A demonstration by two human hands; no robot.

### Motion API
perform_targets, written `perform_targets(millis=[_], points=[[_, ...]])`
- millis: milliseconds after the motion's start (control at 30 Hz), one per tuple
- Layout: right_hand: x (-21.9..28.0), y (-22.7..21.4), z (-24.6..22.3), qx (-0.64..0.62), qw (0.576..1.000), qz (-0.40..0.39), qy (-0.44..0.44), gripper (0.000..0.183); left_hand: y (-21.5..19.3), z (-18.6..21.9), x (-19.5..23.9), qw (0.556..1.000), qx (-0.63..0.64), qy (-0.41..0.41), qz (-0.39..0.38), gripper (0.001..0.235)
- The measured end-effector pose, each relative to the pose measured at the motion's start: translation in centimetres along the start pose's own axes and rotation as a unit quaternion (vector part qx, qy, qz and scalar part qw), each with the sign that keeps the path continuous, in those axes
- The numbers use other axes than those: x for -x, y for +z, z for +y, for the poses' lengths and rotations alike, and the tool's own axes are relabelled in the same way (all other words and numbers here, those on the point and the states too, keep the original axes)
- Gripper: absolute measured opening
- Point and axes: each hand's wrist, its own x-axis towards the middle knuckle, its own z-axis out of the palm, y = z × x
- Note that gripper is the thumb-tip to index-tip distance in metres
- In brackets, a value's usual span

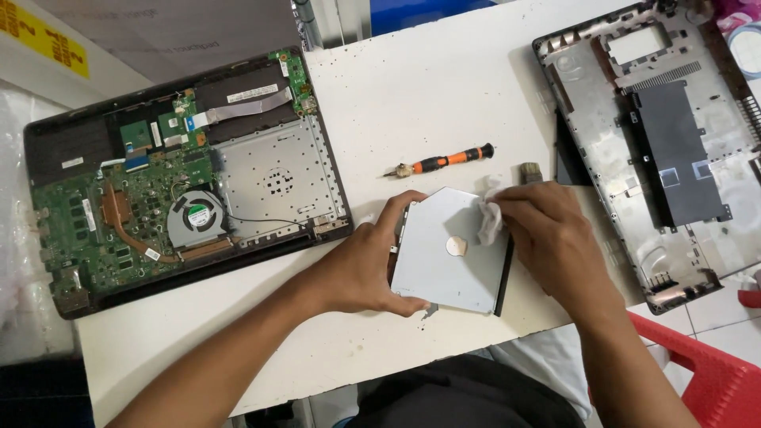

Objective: The person wipes a silver laptop optical drive with a white cloth, cleaning both the top and bottom surfaces and edges. The drive is turned over multiple times to access different sides while a disassembled laptop and tools remain on the table.

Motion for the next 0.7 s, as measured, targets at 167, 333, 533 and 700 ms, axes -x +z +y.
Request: perform_targets(millis=[167, 333, 533, 700], points=[[-3.0, 1.8, -3.2, 0.001, 1.000, 0.016, -0.021, 0.013, 0.4, -2.0, -0.6, 0.996, 0.005, 0.093, 0.011, 0.124], [-5.0, 2.1, -7.3, -0.035, 0.996, -0.014, -0.080, 0.015, 0.3, -2.0, -0.3, 0.997, -0.014, 0.076, 0.019, 0.129], [-4.8, 1.0, -9.6, -0.040, 0.993, -0.038, -0.108, 0.017, 0.1, -1.9, 0.1, 0.997, -0.001, 0.076, 0.007, 0.135], [-4.0, 0.1, -10.1, -0.056, 0.995, -0.039, -0.072, 0.018, 0.6, -2.4, -0.2, 0.992, 0.035, 0.123, 0.010, 0.128]])
